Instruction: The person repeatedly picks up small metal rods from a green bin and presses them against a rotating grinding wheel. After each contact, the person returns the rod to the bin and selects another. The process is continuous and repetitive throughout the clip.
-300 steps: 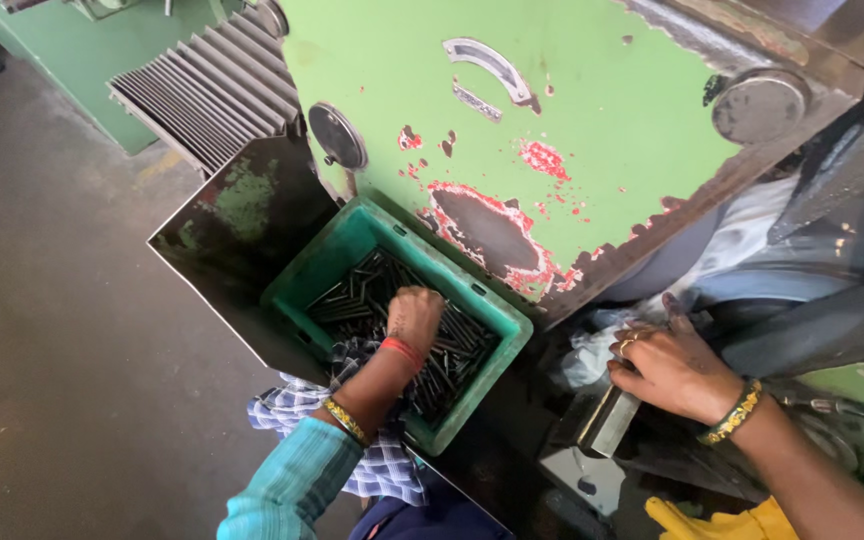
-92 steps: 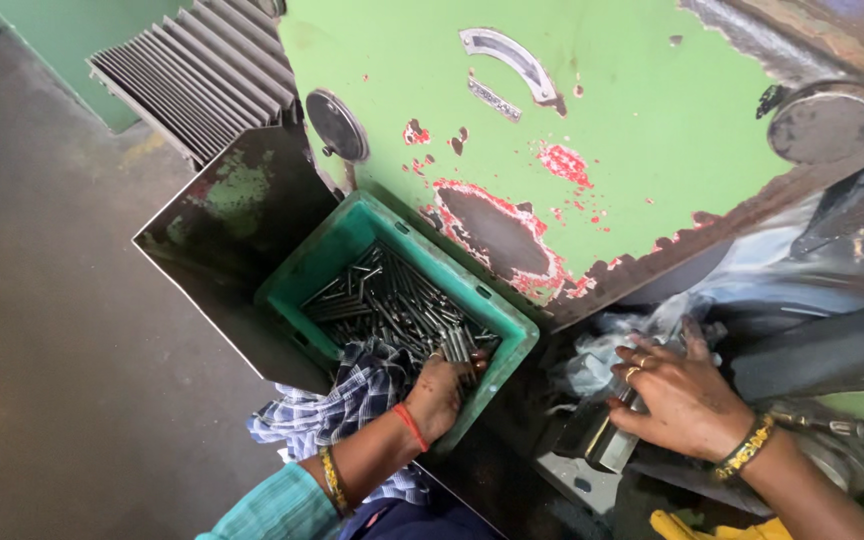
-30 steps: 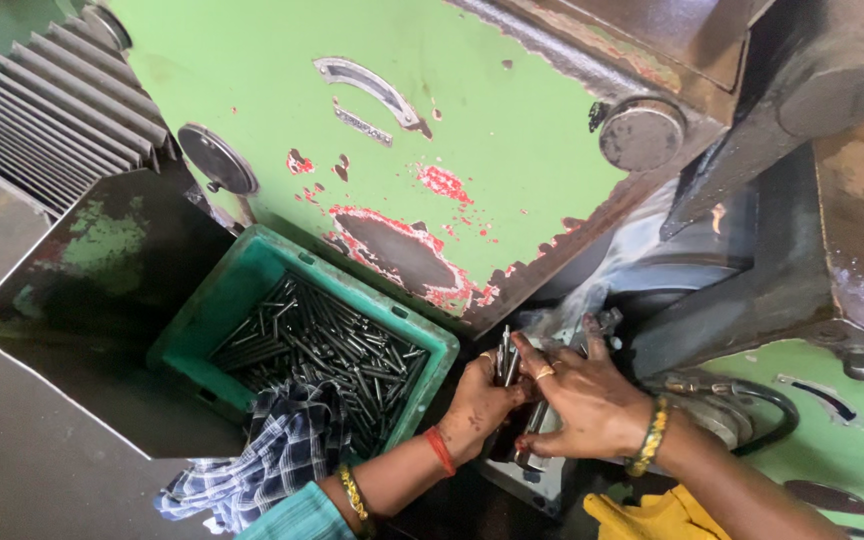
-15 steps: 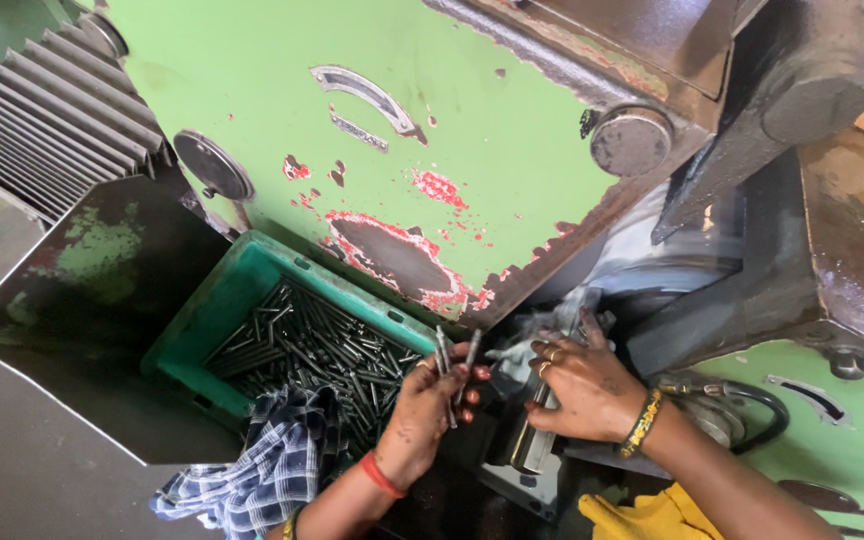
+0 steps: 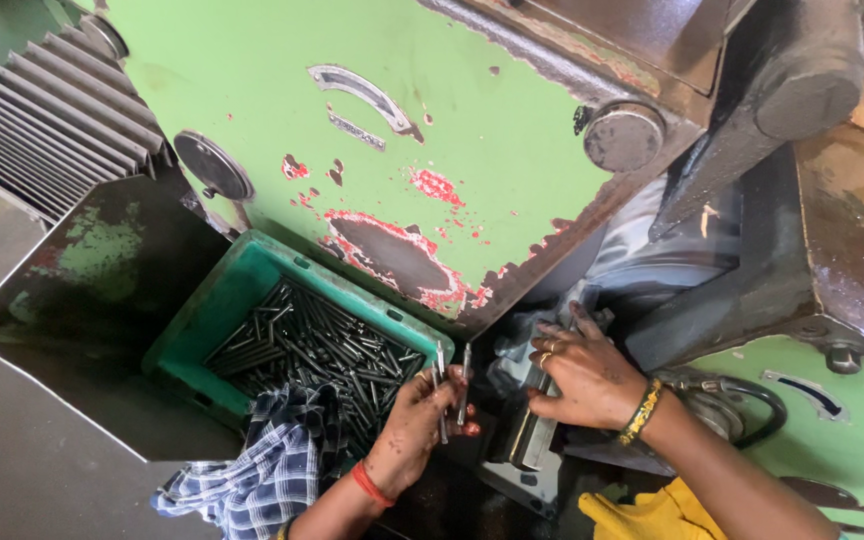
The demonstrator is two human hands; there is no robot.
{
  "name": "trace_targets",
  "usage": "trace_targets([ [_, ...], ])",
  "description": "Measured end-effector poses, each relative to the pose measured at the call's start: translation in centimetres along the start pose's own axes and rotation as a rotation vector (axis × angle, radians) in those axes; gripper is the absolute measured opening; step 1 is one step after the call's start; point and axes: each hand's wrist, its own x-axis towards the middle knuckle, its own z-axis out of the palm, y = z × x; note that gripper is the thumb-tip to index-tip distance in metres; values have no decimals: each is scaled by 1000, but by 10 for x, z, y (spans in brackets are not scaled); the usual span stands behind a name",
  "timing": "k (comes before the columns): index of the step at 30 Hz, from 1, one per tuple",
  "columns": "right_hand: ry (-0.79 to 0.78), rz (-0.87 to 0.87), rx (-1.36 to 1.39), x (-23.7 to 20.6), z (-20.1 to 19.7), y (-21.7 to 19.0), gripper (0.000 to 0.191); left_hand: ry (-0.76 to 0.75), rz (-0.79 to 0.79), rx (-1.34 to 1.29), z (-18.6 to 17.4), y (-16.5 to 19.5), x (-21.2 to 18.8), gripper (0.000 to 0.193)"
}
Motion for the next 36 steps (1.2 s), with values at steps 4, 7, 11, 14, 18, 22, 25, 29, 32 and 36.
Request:
trace_targets([
  [4,19,-24,24,2,0,3,59,-12,-64,27,3,-9,-2,22],
  [7,-11,-28,27,4,0,7,49,-53,-58,62,7,-13,-6,21],
  [11,-10,-34,30,7,4,12,41,-76,-78,81,14,-16,-9,19],
  [14,73,-74,66,9,9,17,41,-76,-111,92,17,-17,-9,19],
  [18,132,-110,79,12,16,23,38,-110,-120,123,22,-19,-9,19],
  [22,128,-89,76,13,18,25,34,-126,-94,192,29,-16,-11,19],
  [25,156,-71,102,13,17,25,33,-93,-157,323,37,-9,-12,18],
  [29,231,-85,156,12,19,26,29,-119,-171,245,48,2,-13,16],
  [32,293,-124,166,13,22,29,26,-118,-180,315,53,9,-14,16],
  [36,246,-73,156,17,28,32,26,-118,-151,352,56,11,-12,18],
])
